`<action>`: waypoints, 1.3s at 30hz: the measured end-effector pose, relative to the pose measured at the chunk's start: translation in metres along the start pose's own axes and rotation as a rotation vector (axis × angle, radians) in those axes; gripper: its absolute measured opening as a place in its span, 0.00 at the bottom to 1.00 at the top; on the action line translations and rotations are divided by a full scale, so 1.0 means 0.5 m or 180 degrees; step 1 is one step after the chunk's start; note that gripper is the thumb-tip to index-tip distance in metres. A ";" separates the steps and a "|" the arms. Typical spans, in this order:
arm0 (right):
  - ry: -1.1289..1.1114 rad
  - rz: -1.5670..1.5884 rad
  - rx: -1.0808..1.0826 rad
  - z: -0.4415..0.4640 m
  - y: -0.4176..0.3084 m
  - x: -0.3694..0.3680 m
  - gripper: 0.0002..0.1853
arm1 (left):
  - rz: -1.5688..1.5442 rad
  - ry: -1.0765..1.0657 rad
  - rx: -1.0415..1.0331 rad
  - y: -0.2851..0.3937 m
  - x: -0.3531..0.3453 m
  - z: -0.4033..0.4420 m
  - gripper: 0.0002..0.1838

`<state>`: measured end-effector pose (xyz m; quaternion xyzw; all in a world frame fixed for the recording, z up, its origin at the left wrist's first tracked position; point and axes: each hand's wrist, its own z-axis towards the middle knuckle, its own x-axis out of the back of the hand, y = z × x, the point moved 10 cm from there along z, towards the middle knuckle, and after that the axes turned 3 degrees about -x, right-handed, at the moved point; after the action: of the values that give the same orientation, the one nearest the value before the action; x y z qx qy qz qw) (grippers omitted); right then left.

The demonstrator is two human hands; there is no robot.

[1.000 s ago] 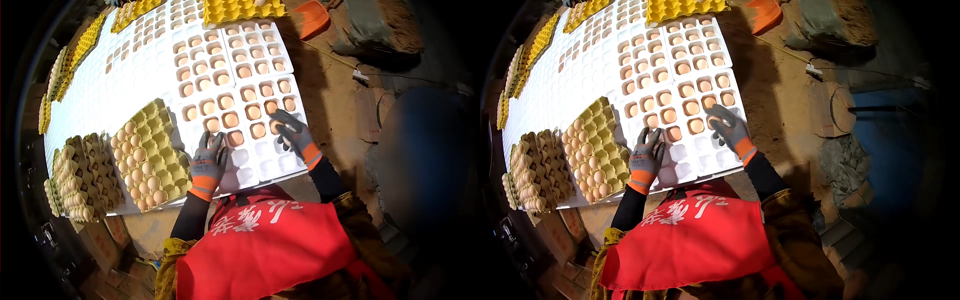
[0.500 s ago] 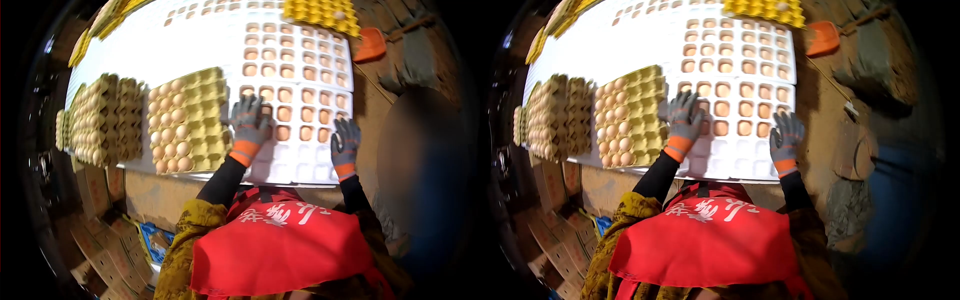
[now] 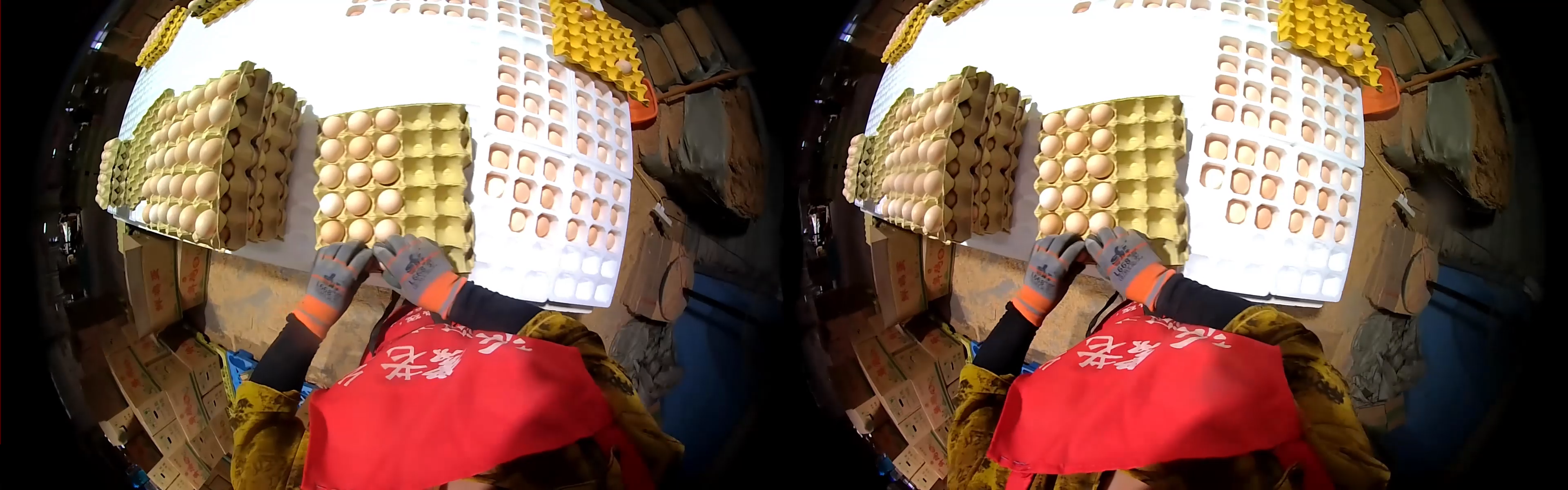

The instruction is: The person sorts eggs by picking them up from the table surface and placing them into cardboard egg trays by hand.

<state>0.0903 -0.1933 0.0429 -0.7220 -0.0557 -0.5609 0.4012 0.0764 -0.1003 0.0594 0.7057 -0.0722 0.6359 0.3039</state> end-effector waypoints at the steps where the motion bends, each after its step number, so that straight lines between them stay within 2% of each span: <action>1: 0.0161 0.0375 -0.0069 -0.001 0.010 0.016 0.21 | -0.0305 0.0037 -0.0011 -0.014 0.011 0.002 0.23; 2: 0.0316 0.0746 -0.0145 -0.007 0.024 0.031 0.22 | -0.0622 0.0070 -0.0022 -0.023 0.022 0.003 0.23; 3: 0.0769 0.1311 -0.0312 -0.022 0.048 0.057 0.22 | -0.1610 0.0262 0.0590 -0.063 0.032 -0.012 0.24; 4: 0.0262 0.2690 -0.0900 -0.032 0.075 0.065 0.23 | -0.2587 0.0452 0.1209 -0.098 0.025 -0.038 0.24; 5: 0.0196 0.3525 -0.1198 -0.033 0.109 0.066 0.23 | -0.3701 0.0789 0.1727 -0.141 0.003 -0.068 0.22; 7: 0.0256 0.5203 -0.1706 -0.046 0.131 0.073 0.24 | -0.4833 0.1138 0.1887 -0.167 0.034 -0.065 0.17; 8: 0.0318 0.5084 -0.1296 -0.034 0.146 0.071 0.23 | -0.5401 0.1306 0.1820 -0.176 0.037 -0.059 0.16; 9: 0.0585 0.3584 -0.0973 -0.019 0.139 0.097 0.24 | -0.4780 0.0951 0.1894 -0.198 0.020 -0.054 0.14; 10: 0.0810 0.2078 -0.0643 0.003 0.101 0.127 0.25 | -0.3465 0.0438 0.1859 -0.191 0.026 -0.037 0.13; 11: 0.0650 0.1310 -0.0606 0.017 0.065 0.126 0.22 | -0.1977 0.0669 0.0949 -0.134 0.081 0.012 0.15; 12: 0.0811 -0.0038 -0.0340 0.037 0.033 0.111 0.20 | -0.0487 0.0860 0.0062 -0.046 0.119 0.052 0.16; 13: 0.0453 -0.0480 -0.0454 0.061 0.033 0.061 0.21 | 0.0109 0.0133 0.0028 -0.044 0.052 0.072 0.24; 14: 0.0096 -0.0914 -0.0561 0.074 0.041 0.023 0.22 | -0.0016 -0.0016 0.0063 -0.053 0.035 0.078 0.25; 16: 0.0446 0.0426 -0.0797 0.058 0.067 0.076 0.22 | -0.0243 -0.0317 0.0114 -0.072 0.013 0.088 0.26; 17: 0.0619 0.1102 -0.0907 0.041 0.089 0.098 0.22 | -0.0935 0.0108 0.0155 -0.091 0.054 0.078 0.25; 18: 0.0840 0.3147 -0.1158 0.017 0.140 0.069 0.26 | -0.2128 0.0114 0.0815 -0.138 0.045 0.062 0.25; 20: 0.0634 0.4963 -0.1738 -0.006 0.176 0.097 0.31 | -0.5264 0.0488 0.1648 -0.188 0.036 0.032 0.30; 21: 0.0781 0.4980 -0.1611 -0.007 0.183 0.115 0.35 | -0.5553 0.0669 0.1468 -0.192 0.065 0.033 0.35; 22: 0.0390 0.4558 -0.1725 0.001 0.198 0.102 0.33 | -0.5446 0.1144 0.1412 -0.212 0.078 0.030 0.32; 24: 0.1219 0.1679 -0.0327 0.050 0.158 0.171 0.29 | -0.3982 0.0860 0.1758 -0.232 0.081 0.046 0.30; 25: 0.0733 0.0892 -0.0907 0.067 0.130 0.178 0.25 | -0.2320 0.0907 0.1207 -0.211 0.122 0.073 0.29; 26: 0.0896 -0.0122 -0.0756 0.078 0.114 0.166 0.25 | -0.0679 0.0915 0.0638 -0.159 0.140 0.095 0.29; 27: 0.0622 -0.0590 -0.0804 0.093 0.104 0.137 0.24 | 0.0004 0.0730 0.0600 -0.135 0.123 0.107 0.27; 28: 0.0354 -0.1066 -0.0870 0.106 0.099 0.110 0.23 | 0.0502 0.0189 0.0717 -0.139 0.075 0.125 0.27; 30: 0.0278 -0.1189 -0.0689 0.130 0.116 0.054 0.22 | 0.1188 -0.0314 0.0708 -0.154 -0.004 0.151 0.25; 31: 0.0109 -0.0866 -0.0780 0.126 0.116 0.074 0.21 | 0.1090 -0.0282 0.0737 -0.175 -0.026 0.156 0.23; 32: 0.0614 -0.0540 -0.0889 0.100 0.123 0.097 0.23 | 0.0997 -0.0260 0.0765 -0.198 -0.041 0.155 0.22; 33: 0.0603 -0.0011 -0.1048 0.069 0.135 0.124 0.23 | 0.0729 0.0090 0.0461 -0.168 0.006 0.157 0.20; 35: 0.0869 0.0896 -0.1250 -0.004 0.165 0.155 0.27 | 0.0048 0.0474 0.0683 -0.103 0.122 0.152 0.24; 38: 0.1503 0.2034 -0.1344 -0.184 0.235 0.219 0.25 | -0.1005 0.0899 0.0745 -0.069 0.148 0.148 0.24; 39: 0.1703 0.1891 -0.1363 -0.250 0.267 0.240 0.24 | -0.1350 0.0983 0.0564 -0.022 0.146 0.158 0.24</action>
<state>0.1094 -0.4074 0.0824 -0.6031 0.3768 -0.5872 0.3867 0.1623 -0.1119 0.1240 0.6236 0.1803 0.6620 0.3748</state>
